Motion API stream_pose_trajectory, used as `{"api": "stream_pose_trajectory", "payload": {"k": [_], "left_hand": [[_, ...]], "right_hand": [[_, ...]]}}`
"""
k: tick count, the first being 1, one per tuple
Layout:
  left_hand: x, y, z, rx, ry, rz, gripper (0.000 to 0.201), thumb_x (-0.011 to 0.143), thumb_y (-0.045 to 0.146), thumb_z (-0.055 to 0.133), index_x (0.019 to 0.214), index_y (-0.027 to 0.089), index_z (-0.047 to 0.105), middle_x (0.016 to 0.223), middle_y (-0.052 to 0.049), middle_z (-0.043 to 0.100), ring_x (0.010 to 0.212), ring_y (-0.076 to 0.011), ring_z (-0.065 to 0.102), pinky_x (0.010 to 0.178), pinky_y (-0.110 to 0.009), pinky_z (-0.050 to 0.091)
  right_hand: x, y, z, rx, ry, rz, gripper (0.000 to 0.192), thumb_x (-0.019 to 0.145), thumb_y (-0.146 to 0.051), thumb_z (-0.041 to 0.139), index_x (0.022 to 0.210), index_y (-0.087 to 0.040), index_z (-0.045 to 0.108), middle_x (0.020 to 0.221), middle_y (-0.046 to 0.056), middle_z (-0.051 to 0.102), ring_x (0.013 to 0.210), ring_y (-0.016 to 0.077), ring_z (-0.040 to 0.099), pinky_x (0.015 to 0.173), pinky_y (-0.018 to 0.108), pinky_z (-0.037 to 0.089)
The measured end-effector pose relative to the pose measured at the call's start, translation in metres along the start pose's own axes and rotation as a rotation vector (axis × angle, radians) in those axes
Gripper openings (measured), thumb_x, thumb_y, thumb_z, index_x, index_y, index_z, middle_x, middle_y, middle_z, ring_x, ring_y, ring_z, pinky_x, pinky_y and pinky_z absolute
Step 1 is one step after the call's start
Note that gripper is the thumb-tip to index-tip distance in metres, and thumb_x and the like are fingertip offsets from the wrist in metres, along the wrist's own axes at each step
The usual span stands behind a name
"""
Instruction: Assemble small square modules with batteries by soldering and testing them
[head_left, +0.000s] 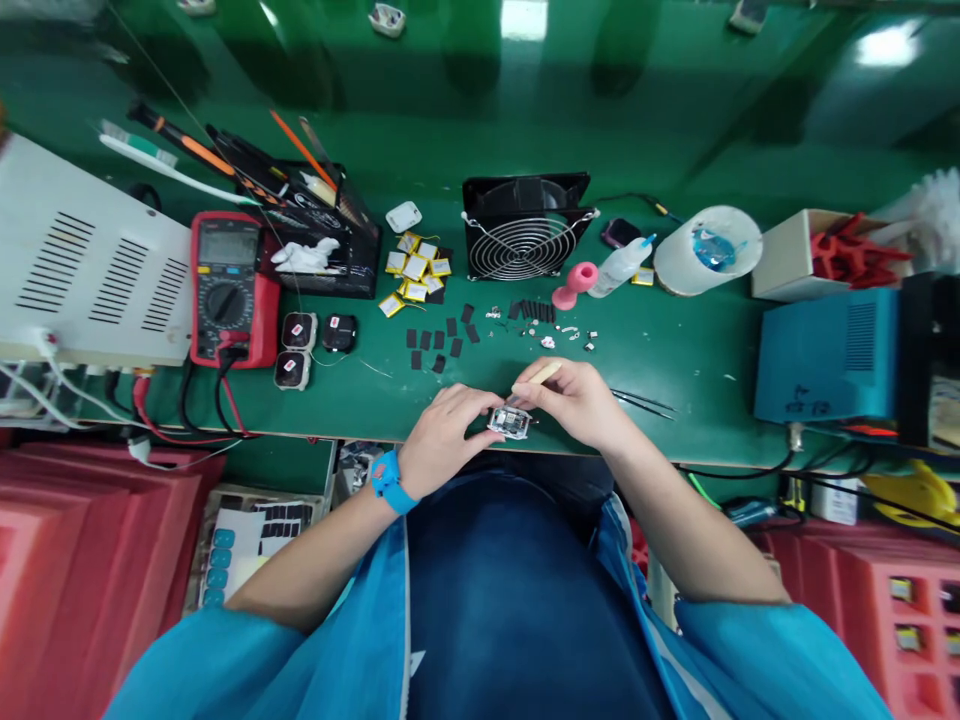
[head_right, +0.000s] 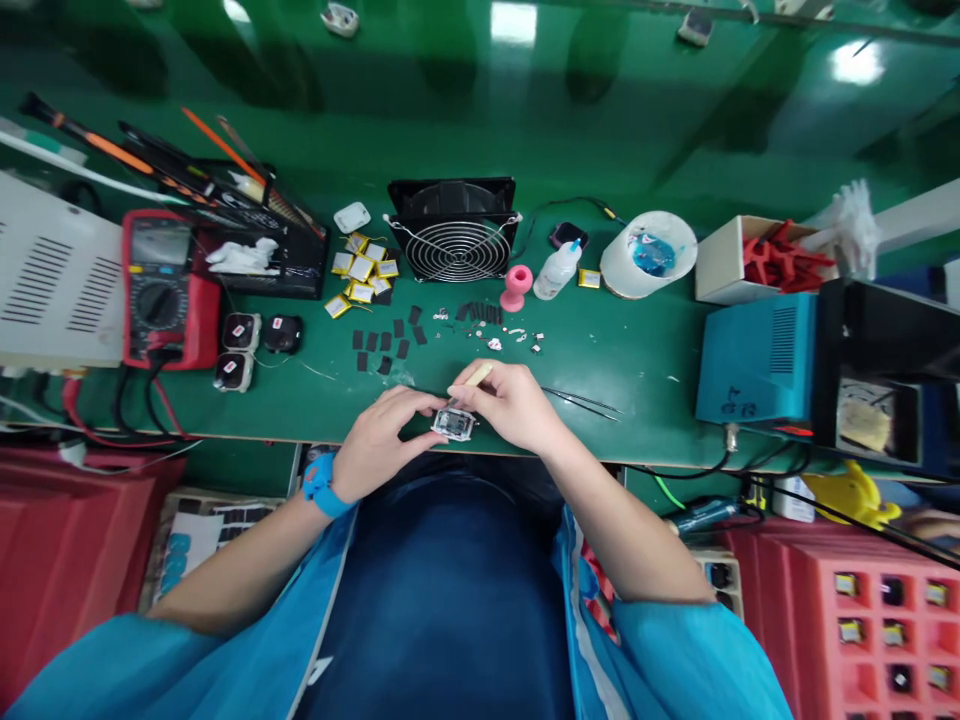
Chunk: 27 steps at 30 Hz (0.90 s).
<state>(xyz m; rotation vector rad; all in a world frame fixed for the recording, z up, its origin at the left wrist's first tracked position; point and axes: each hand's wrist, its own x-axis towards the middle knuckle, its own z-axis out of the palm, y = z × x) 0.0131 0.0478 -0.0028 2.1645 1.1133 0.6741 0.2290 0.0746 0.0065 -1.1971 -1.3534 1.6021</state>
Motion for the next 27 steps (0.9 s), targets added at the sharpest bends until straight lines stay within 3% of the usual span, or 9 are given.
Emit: {"api": "stream_pose_trajectory", "payload": {"k": [7,11,14,17,20,23,27], "left_hand": [[0.001,-0.002,0.001,0.005,0.017,0.095,0.02,0.097,0.028,0.069,0.115,0.02,0.066,0.111,-0.006,0.075,0.1,-0.0211,0.068,0.09,-0.038,0.054],[0.001,0.002,0.001,0.025,0.002,0.075,0.02,0.097,0.025,0.069,0.116,0.021,0.066,0.113,-0.007,0.073,0.103,-0.0219,0.068,0.092,-0.039,0.053],[0.001,0.004,0.0,0.048,-0.004,0.07,0.022,0.095,0.026,0.07,0.116,0.021,0.066,0.121,-0.009,0.071,0.107,-0.0236,0.066,0.094,-0.041,0.052],[0.001,0.004,0.001,0.052,0.002,0.121,0.021,0.095,0.026,0.07,0.115,0.021,0.066,0.122,-0.008,0.072,0.105,-0.0235,0.065,0.093,-0.042,0.052],[0.0,0.002,0.002,0.077,0.028,0.151,0.019,0.096,0.025,0.068,0.115,0.021,0.065,0.117,-0.007,0.074,0.102,-0.0224,0.065,0.091,-0.041,0.052],[0.0,0.002,0.003,0.089,0.043,0.154,0.019,0.097,0.025,0.068,0.115,0.021,0.066,0.116,-0.007,0.074,0.102,-0.0222,0.064,0.09,-0.04,0.053],[0.0,0.003,0.004,0.055,0.047,0.146,0.018,0.097,0.025,0.068,0.114,0.021,0.064,0.117,-0.007,0.075,0.102,-0.0218,0.065,0.091,-0.04,0.053]], "right_hand": [[-0.012,-0.014,-0.017,-0.089,0.116,-0.145,0.032,0.087,-0.05,0.076,0.075,-0.021,0.071,0.083,0.004,0.077,0.075,0.0166,0.072,0.071,0.032,0.058],[-0.024,-0.022,-0.03,-0.15,0.168,-0.195,0.024,0.091,-0.041,0.075,0.077,-0.022,0.073,0.082,0.004,0.077,0.077,0.0169,0.074,0.071,0.032,0.059],[-0.031,-0.021,-0.038,-0.19,0.183,-0.18,0.03,0.091,-0.046,0.074,0.074,-0.022,0.07,0.083,0.004,0.077,0.074,0.017,0.073,0.069,0.032,0.059],[-0.036,-0.018,-0.053,-0.278,0.298,-0.106,0.038,0.092,-0.056,0.068,0.078,-0.021,0.066,0.077,0.004,0.074,0.064,0.016,0.069,0.06,0.031,0.055],[-0.037,-0.016,-0.078,-0.519,0.415,-0.017,0.041,0.094,-0.062,0.059,0.084,-0.022,0.063,0.066,0.001,0.068,0.055,0.0162,0.061,0.054,0.03,0.046],[-0.037,-0.016,-0.103,-0.867,0.45,0.057,0.043,0.097,-0.058,0.053,0.072,-0.023,0.057,0.06,0.002,0.062,0.054,0.0178,0.055,0.054,0.031,0.038],[-0.043,-0.017,-0.111,-1.247,0.549,0.04,0.041,0.1,-0.057,0.048,0.081,-0.023,0.062,0.08,0.011,0.067,0.069,0.0239,0.059,0.057,0.034,0.034]]}}
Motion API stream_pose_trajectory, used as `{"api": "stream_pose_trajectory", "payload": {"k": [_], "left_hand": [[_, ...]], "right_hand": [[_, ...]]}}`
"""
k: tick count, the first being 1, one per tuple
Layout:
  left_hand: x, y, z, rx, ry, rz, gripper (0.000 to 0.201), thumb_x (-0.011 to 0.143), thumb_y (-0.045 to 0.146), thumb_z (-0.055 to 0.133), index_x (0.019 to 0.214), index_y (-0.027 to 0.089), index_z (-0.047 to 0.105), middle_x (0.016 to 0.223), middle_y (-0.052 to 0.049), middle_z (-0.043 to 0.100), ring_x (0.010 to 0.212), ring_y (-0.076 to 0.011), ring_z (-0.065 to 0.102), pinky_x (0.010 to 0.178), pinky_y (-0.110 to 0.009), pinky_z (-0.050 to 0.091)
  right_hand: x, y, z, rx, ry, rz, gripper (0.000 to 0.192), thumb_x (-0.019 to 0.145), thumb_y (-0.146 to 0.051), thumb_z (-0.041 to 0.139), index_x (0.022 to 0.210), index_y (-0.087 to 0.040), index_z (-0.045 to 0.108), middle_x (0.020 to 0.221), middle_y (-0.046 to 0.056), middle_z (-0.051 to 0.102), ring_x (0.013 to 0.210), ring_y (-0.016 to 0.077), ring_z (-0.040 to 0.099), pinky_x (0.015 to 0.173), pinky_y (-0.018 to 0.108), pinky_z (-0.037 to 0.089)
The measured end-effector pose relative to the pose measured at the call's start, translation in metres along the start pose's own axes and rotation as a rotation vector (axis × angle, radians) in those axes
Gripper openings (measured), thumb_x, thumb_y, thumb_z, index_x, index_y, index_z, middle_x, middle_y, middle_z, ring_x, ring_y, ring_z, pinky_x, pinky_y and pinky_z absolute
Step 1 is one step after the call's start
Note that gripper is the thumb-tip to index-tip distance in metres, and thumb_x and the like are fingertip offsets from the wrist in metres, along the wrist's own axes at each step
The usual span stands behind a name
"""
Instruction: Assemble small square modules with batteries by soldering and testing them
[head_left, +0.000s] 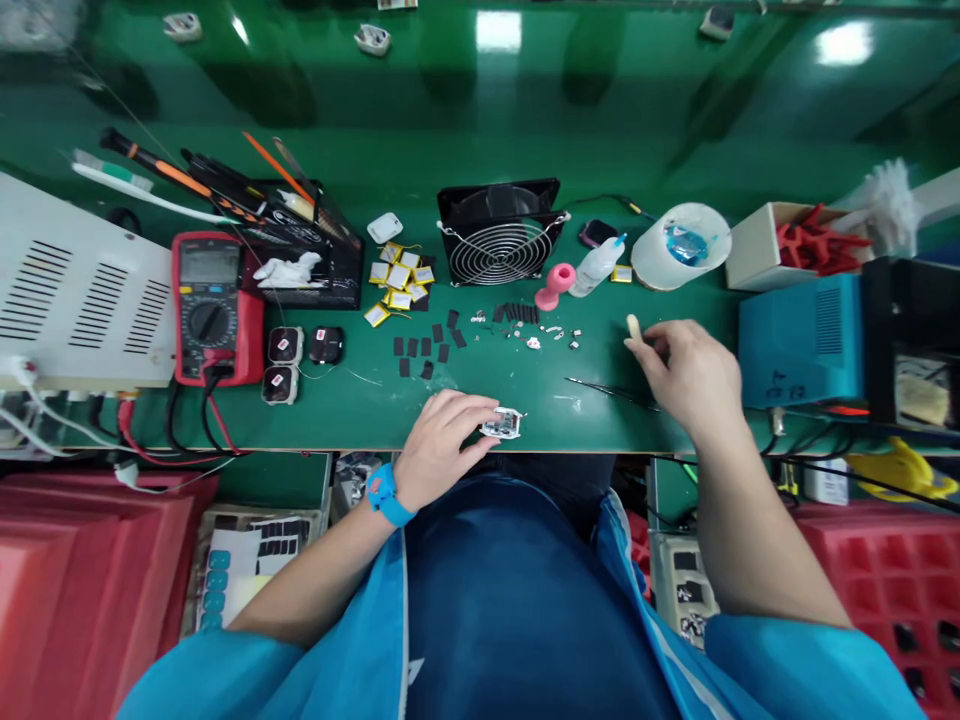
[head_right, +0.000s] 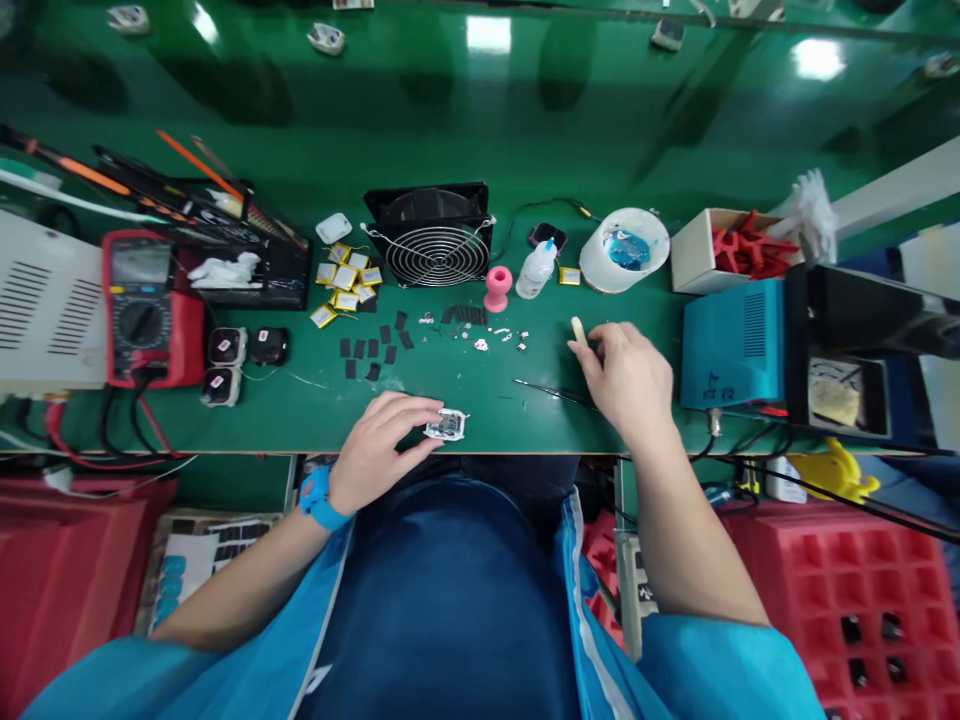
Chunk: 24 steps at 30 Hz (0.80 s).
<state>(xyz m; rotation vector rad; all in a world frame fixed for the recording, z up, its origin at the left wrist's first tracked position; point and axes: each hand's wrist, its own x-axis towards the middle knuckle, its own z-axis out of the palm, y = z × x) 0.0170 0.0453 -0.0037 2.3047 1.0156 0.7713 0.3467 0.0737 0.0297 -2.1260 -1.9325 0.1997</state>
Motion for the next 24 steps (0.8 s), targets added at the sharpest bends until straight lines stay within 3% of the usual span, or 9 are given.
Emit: {"api": "stream_pose_trajectory", "payload": {"k": [3,6,9,14,17,20,24], "left_hand": [[0.0,0.0,0.0,-0.027,0.003,-0.015,0.015,0.096,0.024,0.068,0.11,0.021,0.064,0.117,-0.007,0.075,0.104,-0.0216,0.066,0.092,-0.041,0.053],[-0.001,0.0,-0.001,-0.039,-0.005,-0.025,0.016,0.097,0.023,0.068,0.112,0.021,0.063,0.117,-0.008,0.075,0.104,-0.0213,0.068,0.094,-0.042,0.054],[-0.002,0.0,-0.002,-0.016,-0.024,-0.03,0.019,0.096,0.023,0.068,0.115,0.021,0.064,0.117,-0.007,0.075,0.104,-0.0217,0.067,0.093,-0.042,0.054],[-0.002,0.0,-0.003,-0.009,-0.039,-0.035,0.014,0.096,0.023,0.068,0.111,0.023,0.07,0.118,-0.007,0.074,0.104,-0.0218,0.066,0.092,-0.041,0.054],[-0.002,0.001,-0.003,0.005,-0.031,-0.023,0.007,0.096,0.022,0.068,0.102,0.022,0.072,0.117,-0.007,0.075,0.102,-0.0211,0.065,0.088,-0.039,0.053],[-0.001,0.001,-0.004,0.032,-0.039,-0.017,0.005,0.097,0.021,0.067,0.094,0.022,0.072,0.118,-0.007,0.075,0.101,-0.0208,0.065,0.086,-0.038,0.051],[-0.001,0.001,-0.004,0.038,-0.029,0.001,0.006,0.097,0.021,0.068,0.092,0.022,0.071,0.118,-0.006,0.075,0.1,-0.0207,0.064,0.084,-0.037,0.05]], "right_hand": [[-0.014,-0.007,0.0,-0.005,0.03,-0.122,0.041,0.099,-0.059,0.051,0.094,-0.021,0.065,0.091,0.012,0.066,0.081,0.0276,0.063,0.063,0.037,0.042],[-0.027,-0.012,0.006,0.051,-0.066,-0.286,0.039,0.099,-0.057,0.052,0.094,-0.021,0.066,0.09,0.011,0.065,0.085,0.0285,0.062,0.07,0.039,0.048],[-0.031,-0.013,0.013,0.091,-0.103,-0.362,0.035,0.103,-0.047,0.047,0.088,-0.022,0.065,0.086,0.011,0.064,0.083,0.0281,0.061,0.072,0.041,0.05],[-0.032,-0.022,0.018,0.233,-0.086,-0.283,0.027,0.102,-0.037,0.051,0.081,-0.024,0.061,0.078,0.007,0.066,0.076,0.0244,0.063,0.07,0.038,0.049],[-0.038,-0.038,0.015,0.403,0.014,-0.119,0.017,0.1,-0.038,0.058,0.09,-0.025,0.061,0.076,0.003,0.067,0.065,0.0192,0.062,0.063,0.033,0.048],[-0.043,-0.049,0.009,0.627,0.05,-0.075,0.012,0.098,-0.037,0.062,0.099,-0.025,0.062,0.084,0.002,0.071,0.064,0.0171,0.064,0.062,0.031,0.05],[-0.037,-0.044,0.003,0.723,-0.161,-0.18,0.014,0.093,-0.037,0.069,0.09,-0.023,0.07,0.085,0.004,0.074,0.067,0.0172,0.068,0.064,0.031,0.053]]}}
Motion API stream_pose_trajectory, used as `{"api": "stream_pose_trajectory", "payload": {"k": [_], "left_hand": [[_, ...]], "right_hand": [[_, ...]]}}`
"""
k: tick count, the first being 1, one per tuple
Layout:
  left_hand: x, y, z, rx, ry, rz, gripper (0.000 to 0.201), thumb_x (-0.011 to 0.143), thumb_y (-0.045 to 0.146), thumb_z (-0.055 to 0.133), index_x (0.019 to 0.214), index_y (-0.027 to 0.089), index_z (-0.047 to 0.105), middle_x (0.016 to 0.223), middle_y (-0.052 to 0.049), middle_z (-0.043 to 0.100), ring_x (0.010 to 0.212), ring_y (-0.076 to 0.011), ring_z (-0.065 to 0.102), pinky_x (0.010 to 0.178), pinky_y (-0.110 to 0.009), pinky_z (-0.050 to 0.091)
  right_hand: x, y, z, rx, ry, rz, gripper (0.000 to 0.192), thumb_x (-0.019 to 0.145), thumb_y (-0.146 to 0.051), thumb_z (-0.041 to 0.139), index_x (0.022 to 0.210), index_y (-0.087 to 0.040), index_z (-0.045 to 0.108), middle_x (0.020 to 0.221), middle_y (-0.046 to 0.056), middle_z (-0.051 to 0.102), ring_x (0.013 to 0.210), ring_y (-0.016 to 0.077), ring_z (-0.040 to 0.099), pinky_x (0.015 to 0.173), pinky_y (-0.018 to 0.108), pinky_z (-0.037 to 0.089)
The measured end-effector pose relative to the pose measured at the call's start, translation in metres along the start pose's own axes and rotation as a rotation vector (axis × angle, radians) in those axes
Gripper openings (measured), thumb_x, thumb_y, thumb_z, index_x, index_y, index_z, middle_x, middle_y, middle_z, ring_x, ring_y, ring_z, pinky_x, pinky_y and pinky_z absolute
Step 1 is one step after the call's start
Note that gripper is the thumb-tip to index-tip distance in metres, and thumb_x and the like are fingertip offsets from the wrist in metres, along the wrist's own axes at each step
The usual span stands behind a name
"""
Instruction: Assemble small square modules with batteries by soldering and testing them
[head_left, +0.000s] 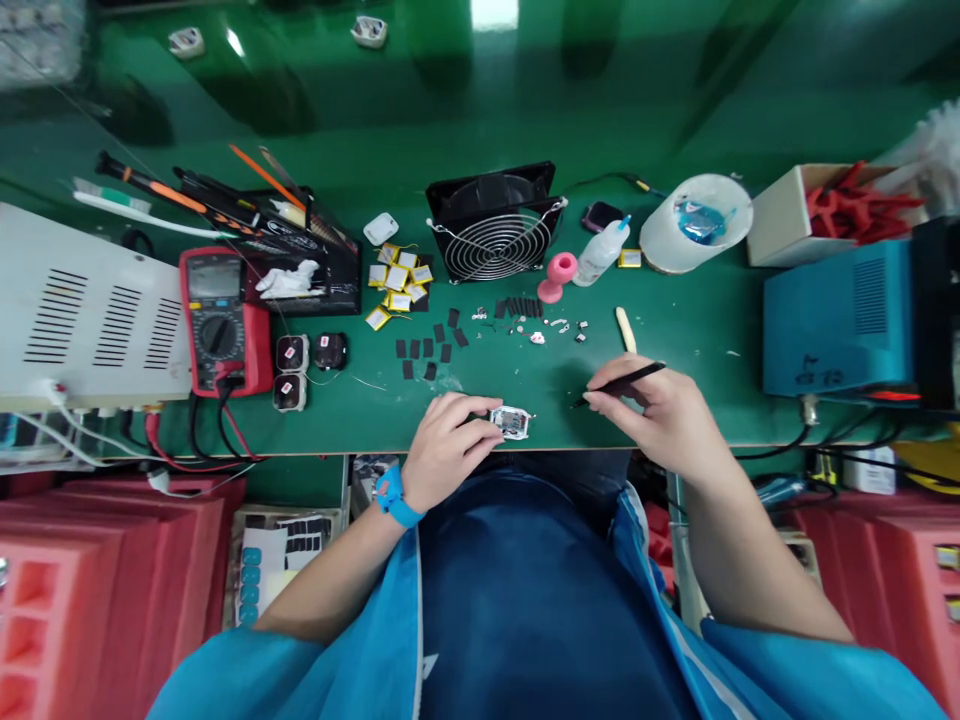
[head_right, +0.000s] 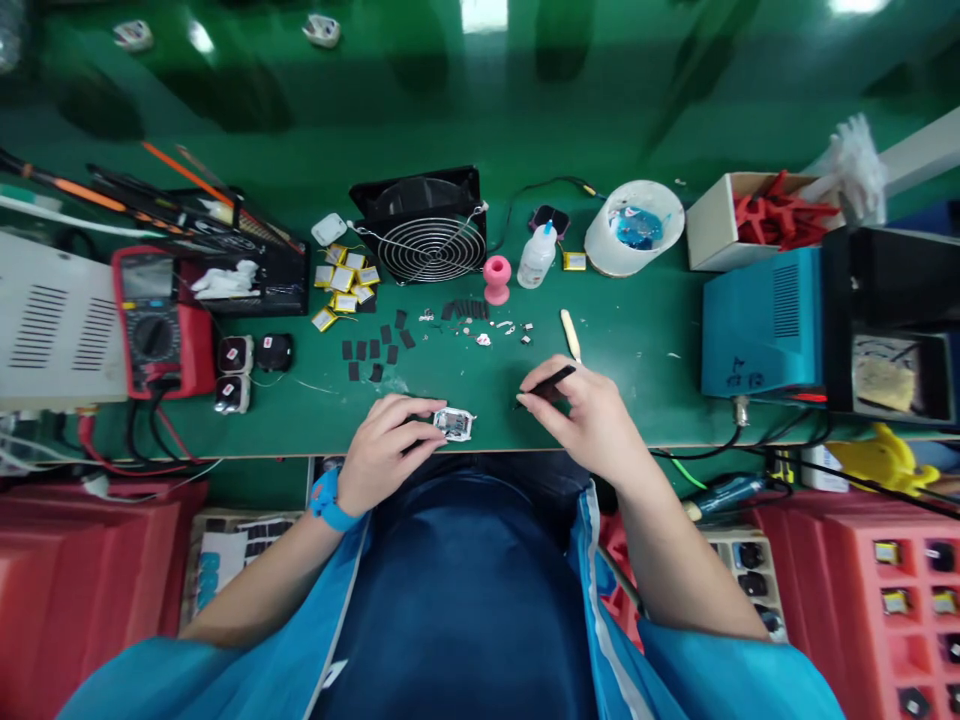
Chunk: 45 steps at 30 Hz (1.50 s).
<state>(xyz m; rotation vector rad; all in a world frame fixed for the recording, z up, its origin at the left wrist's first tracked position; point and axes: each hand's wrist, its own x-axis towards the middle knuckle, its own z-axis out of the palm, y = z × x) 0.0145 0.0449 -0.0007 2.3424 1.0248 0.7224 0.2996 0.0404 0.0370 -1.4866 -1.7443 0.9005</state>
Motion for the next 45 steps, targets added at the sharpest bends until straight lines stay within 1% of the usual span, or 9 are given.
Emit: {"api": "stream_pose_trajectory", "payload": {"k": [3,6,13,28,32,35,38,41,45], "left_hand": [[0.0,0.0,0.001,-0.004,0.004,-0.004,0.007,0.096,0.021,0.068,0.09,0.021,0.07,0.117,-0.006,0.075,0.099,-0.0205,0.064,0.084,-0.037,0.05],[0.0,0.0,0.001,-0.001,-0.004,-0.016,0.008,0.097,0.022,0.068,0.09,0.022,0.071,0.117,-0.005,0.075,0.1,-0.0205,0.064,0.085,-0.037,0.05],[-0.002,-0.001,0.002,-0.005,-0.011,-0.021,0.01,0.099,0.026,0.066,0.093,0.023,0.073,0.115,-0.006,0.075,0.101,-0.0205,0.065,0.085,-0.038,0.05],[-0.001,-0.002,0.001,-0.02,-0.036,-0.05,0.011,0.099,0.027,0.065,0.093,0.023,0.073,0.114,-0.006,0.076,0.102,-0.0218,0.064,0.086,-0.039,0.051],[0.0,-0.002,0.001,-0.026,-0.036,-0.059,0.008,0.099,0.03,0.066,0.097,0.023,0.07,0.114,-0.006,0.077,0.102,-0.022,0.065,0.087,-0.039,0.051],[0.0,-0.002,0.002,-0.045,-0.028,-0.075,0.012,0.098,0.03,0.068,0.107,0.023,0.067,0.115,-0.006,0.077,0.103,-0.0223,0.067,0.088,-0.04,0.052],[0.001,-0.002,0.002,-0.04,-0.031,-0.077,0.023,0.098,0.031,0.068,0.119,0.023,0.064,0.115,-0.007,0.077,0.105,-0.0228,0.067,0.089,-0.04,0.052],[0.002,-0.002,0.001,-0.034,-0.025,-0.047,0.015,0.097,0.029,0.069,0.111,0.023,0.066,0.116,-0.006,0.076,0.104,-0.0223,0.067,0.089,-0.039,0.052],[0.005,0.002,-0.002,-0.039,-0.059,-0.074,0.008,0.096,0.025,0.069,0.104,0.023,0.066,0.117,-0.006,0.075,0.102,-0.0222,0.066,0.088,-0.04,0.051]], "right_hand": [[0.004,0.004,0.0,0.09,-0.117,0.095,0.018,0.09,-0.04,0.074,0.086,-0.022,0.074,0.079,0.003,0.075,0.064,0.0171,0.069,0.062,0.031,0.053],[0.007,0.001,0.018,0.329,-0.074,0.174,0.022,0.088,-0.043,0.076,0.085,-0.021,0.074,0.082,0.004,0.077,0.072,0.0188,0.072,0.066,0.032,0.057],[0.016,-0.013,0.061,0.508,-0.172,0.142,0.025,0.091,-0.046,0.07,0.087,-0.022,0.075,0.086,0.004,0.077,0.078,0.0177,0.071,0.073,0.032,0.058],[0.02,-0.028,0.059,0.197,-0.169,0.003,0.019,0.097,-0.03,0.06,0.086,-0.023,0.073,0.088,0.004,0.078,0.078,0.0186,0.072,0.074,0.032,0.055],[0.029,-0.018,0.06,0.309,-0.216,0.167,0.015,0.092,-0.032,0.064,0.083,-0.021,0.069,0.074,0.001,0.073,0.064,0.0155,0.065,0.061,0.028,0.05],[0.035,-0.01,0.061,0.479,-0.263,0.262,0.016,0.088,-0.034,0.068,0.081,-0.02,0.067,0.072,0.002,0.072,0.067,0.0169,0.067,0.065,0.031,0.053],[0.037,-0.008,0.06,0.568,-0.297,0.276,0.021,0.084,-0.039,0.073,0.081,-0.019,0.068,0.074,0.002,0.072,0.069,0.0172,0.066,0.067,0.033,0.054],[0.034,-0.008,0.057,0.599,-0.299,0.265,0.025,0.083,-0.044,0.075,0.083,-0.02,0.069,0.075,0.002,0.071,0.07,0.0169,0.066,0.068,0.032,0.053],[0.026,-0.002,0.046,0.544,-0.155,0.224,0.031,0.088,-0.051,0.07,0.086,-0.021,0.067,0.084,0.003,0.072,0.08,0.0186,0.068,0.076,0.033,0.053]]}}
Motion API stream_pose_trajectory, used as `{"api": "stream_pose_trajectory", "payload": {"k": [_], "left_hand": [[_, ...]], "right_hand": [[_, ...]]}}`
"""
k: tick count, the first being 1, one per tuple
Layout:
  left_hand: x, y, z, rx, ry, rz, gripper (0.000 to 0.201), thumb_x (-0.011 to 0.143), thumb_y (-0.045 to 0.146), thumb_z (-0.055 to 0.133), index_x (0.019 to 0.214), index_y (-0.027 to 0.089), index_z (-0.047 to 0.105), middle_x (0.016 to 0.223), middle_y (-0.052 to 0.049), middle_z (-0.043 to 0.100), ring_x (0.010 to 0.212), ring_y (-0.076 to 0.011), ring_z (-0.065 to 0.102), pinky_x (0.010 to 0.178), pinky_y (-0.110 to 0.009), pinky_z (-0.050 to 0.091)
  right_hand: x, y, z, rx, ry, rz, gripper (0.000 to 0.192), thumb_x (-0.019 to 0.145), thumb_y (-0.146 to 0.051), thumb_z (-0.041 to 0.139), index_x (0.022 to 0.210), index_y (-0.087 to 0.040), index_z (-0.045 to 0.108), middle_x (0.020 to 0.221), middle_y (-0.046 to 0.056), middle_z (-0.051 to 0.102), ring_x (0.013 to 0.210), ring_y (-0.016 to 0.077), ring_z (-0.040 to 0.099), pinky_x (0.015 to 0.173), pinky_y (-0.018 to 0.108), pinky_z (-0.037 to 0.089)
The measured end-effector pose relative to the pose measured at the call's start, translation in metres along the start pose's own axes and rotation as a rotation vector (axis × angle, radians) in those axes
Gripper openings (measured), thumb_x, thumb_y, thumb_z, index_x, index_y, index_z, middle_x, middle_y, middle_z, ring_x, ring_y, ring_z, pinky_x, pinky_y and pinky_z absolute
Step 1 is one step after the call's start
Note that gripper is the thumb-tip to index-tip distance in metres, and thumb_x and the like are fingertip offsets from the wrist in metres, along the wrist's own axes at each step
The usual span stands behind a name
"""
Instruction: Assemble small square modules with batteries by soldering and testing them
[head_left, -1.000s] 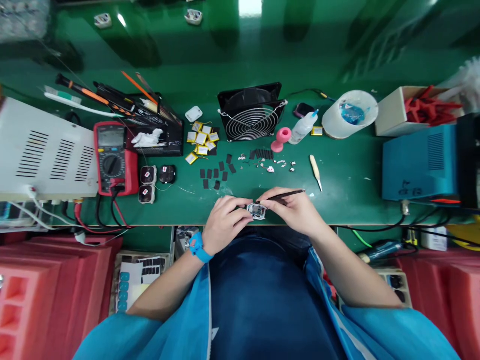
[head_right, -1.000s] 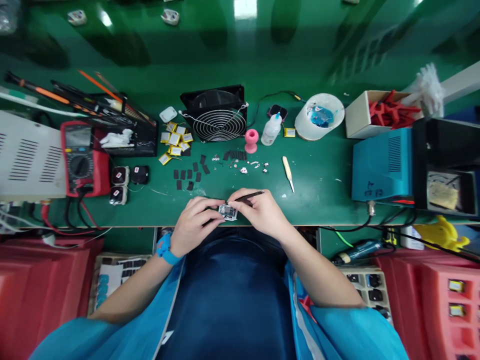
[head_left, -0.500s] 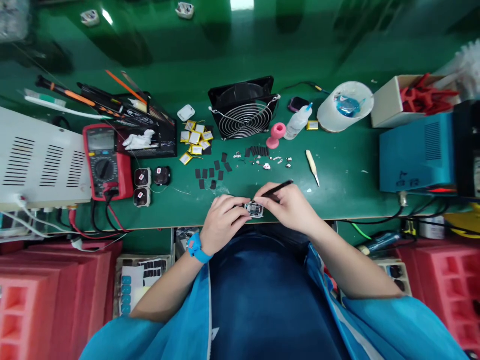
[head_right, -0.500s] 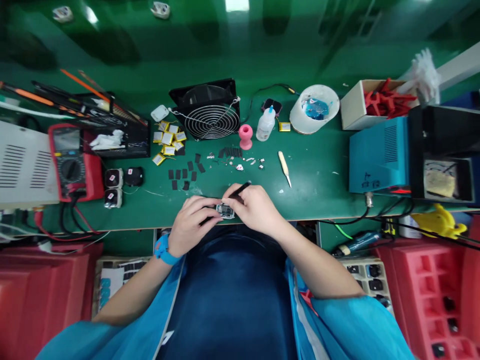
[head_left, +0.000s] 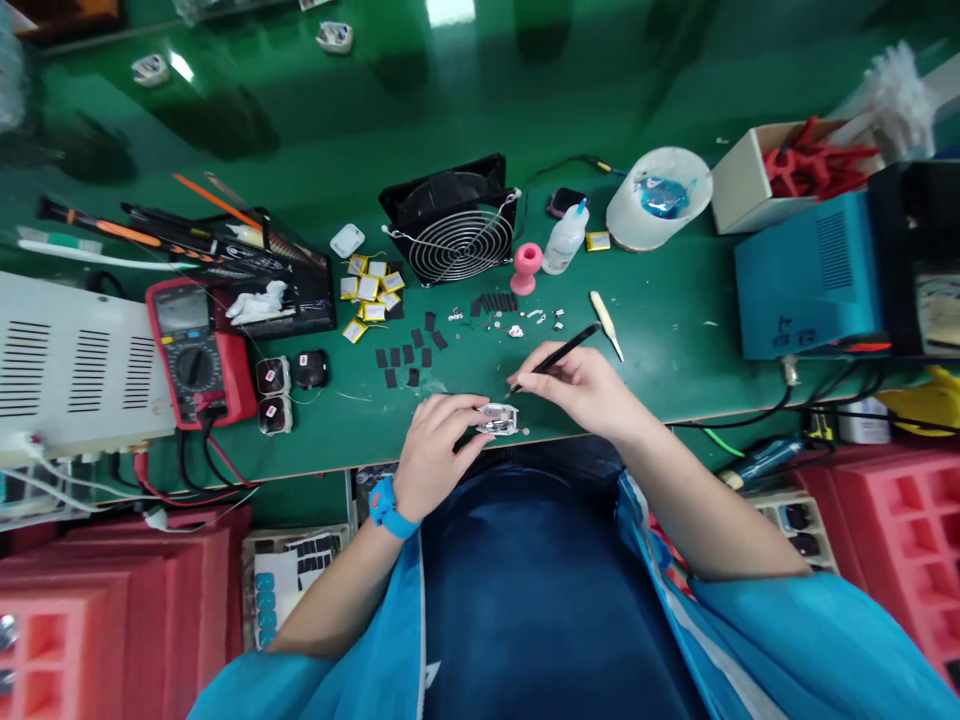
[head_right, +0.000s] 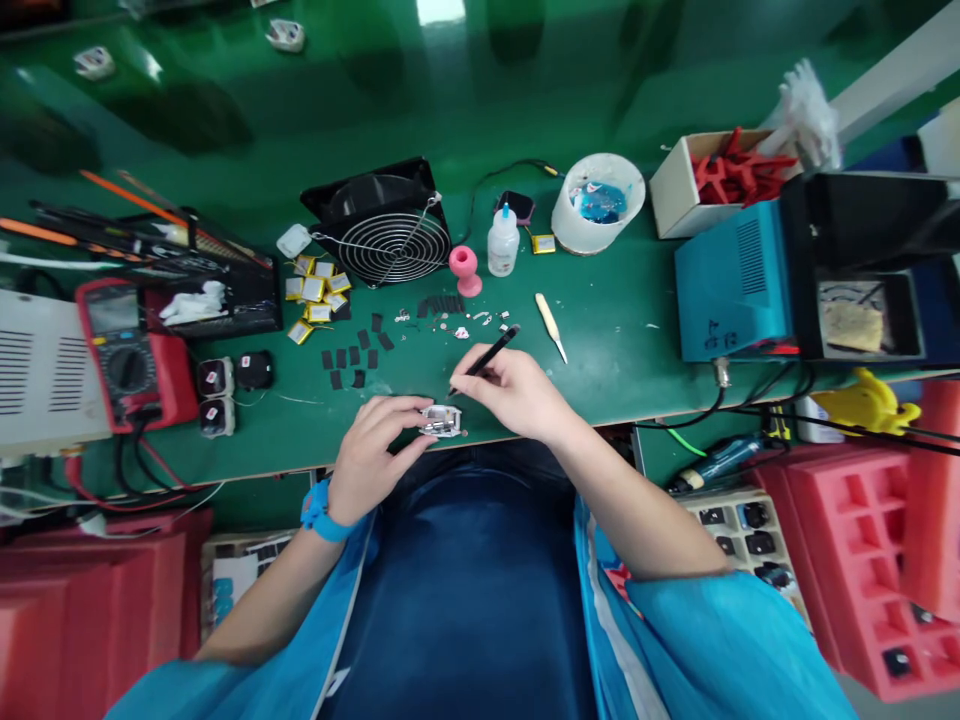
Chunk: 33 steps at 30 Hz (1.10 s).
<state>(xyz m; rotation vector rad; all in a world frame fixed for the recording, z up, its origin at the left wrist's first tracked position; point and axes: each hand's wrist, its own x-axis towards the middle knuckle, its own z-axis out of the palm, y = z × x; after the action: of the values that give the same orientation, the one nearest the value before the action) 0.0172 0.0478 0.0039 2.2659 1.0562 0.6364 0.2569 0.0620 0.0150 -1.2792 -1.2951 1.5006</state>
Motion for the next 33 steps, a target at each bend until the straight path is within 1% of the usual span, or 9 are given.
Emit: {"api": "stream_pose_trajectory", "payload": {"k": [4,9,12,16,19,21,25,28,33], "left_hand": [[0.003,0.008,-0.001,-0.01,-0.022,-0.066,0.006,0.097,0.025,0.068,0.101,0.022,0.066,0.117,-0.006,0.072,0.106,-0.0232,0.065,0.091,-0.041,0.05],[0.006,0.017,0.002,-0.04,0.061,-0.144,0.005,0.099,0.023,0.062,0.097,0.021,0.066,0.109,-0.006,0.069,0.103,-0.0218,0.066,0.091,-0.039,0.051],[0.006,0.018,0.001,-0.118,0.11,-0.178,0.005,0.098,0.023,0.062,0.096,0.021,0.066,0.101,-0.005,0.069,0.096,-0.0195,0.067,0.087,-0.035,0.054],[0.001,0.006,-0.007,-0.244,0.168,-0.315,0.007,0.096,0.026,0.064,0.095,0.021,0.069,0.092,-0.003,0.073,0.086,-0.0172,0.07,0.082,-0.031,0.056],[-0.008,-0.009,-0.015,-0.355,0.262,-0.48,0.014,0.091,0.031,0.069,0.102,0.021,0.071,0.089,-0.002,0.074,0.079,-0.0167,0.071,0.074,-0.028,0.059],[-0.014,-0.016,-0.02,-0.387,0.317,-0.54,0.018,0.089,0.032,0.071,0.102,0.021,0.072,0.089,-0.002,0.074,0.078,-0.0167,0.071,0.072,-0.027,0.059],[-0.022,-0.015,-0.027,-0.326,0.354,-0.517,0.014,0.089,0.03,0.072,0.098,0.021,0.076,0.093,-0.003,0.075,0.082,-0.0162,0.071,0.075,-0.026,0.059],[-0.019,-0.005,-0.026,-0.25,0.307,-0.46,0.011,0.09,0.026,0.07,0.097,0.022,0.077,0.09,-0.001,0.074,0.077,-0.0138,0.069,0.074,-0.024,0.058],[-0.008,0.006,-0.013,-0.22,0.28,-0.417,0.01,0.091,0.025,0.068,0.096,0.022,0.076,0.083,0.0,0.072,0.07,-0.0124,0.066,0.068,-0.023,0.056]], "right_hand": [[-0.013,-0.001,-0.02,-0.31,0.124,-0.057,0.035,0.099,-0.053,0.054,0.084,-0.022,0.06,0.075,0.001,0.067,0.069,0.017,0.062,0.067,0.03,0.047],[-0.03,-0.007,-0.029,-0.897,0.079,-0.09,0.043,0.108,-0.047,0.033,0.076,-0.023,0.049,0.068,0.002,0.056,0.064,0.0188,0.054,0.064,0.031,0.037],[-0.035,-0.006,-0.024,-1.222,0.051,-0.091,0.039,0.108,-0.041,0.037,0.077,-0.022,0.052,0.071,0.005,0.059,0.072,0.0214,0.055,0.066,0.032,0.034],[-0.037,-0.003,-0.022,-1.437,0.056,-0.132,0.031,0.105,-0.036,0.048,0.08,-0.02,0.058,0.075,0.007,0.064,0.078,0.0227,0.056,0.068,0.033,0.033],[-0.037,0.001,-0.027,-1.487,0.089,-0.18,0.03,0.103,-0.036,0.053,0.079,-0.02,0.059,0.074,0.006,0.064,0.077,0.0229,0.055,0.066,0.033,0.032],[-0.036,0.002,-0.03,-1.494,0.106,-0.221,0.031,0.103,-0.036,0.054,0.077,-0.02,0.059,0.072,0.006,0.062,0.075,0.023,0.054,0.065,0.033,0.032],[-0.035,0.001,-0.025,-1.472,0.201,-0.321,0.03,0.102,-0.036,0.054,0.079,-0.019,0.06,0.074,0.007,0.06,0.076,0.0241,0.052,0.066,0.034,0.036],[-0.036,-0.002,-0.004,-1.334,0.285,-0.44,0.021,0.102,-0.032,0.056,0.089,-0.017,0.063,0.085,0.01,0.064,0.079,0.0244,0.053,0.071,0.035,0.043],[-0.034,0.006,0.045,-0.974,0.118,-0.561,0.017,0.101,-0.032,0.058,0.099,-0.017,0.065,0.097,0.011,0.067,0.087,0.0235,0.056,0.076,0.036,0.051]]}}
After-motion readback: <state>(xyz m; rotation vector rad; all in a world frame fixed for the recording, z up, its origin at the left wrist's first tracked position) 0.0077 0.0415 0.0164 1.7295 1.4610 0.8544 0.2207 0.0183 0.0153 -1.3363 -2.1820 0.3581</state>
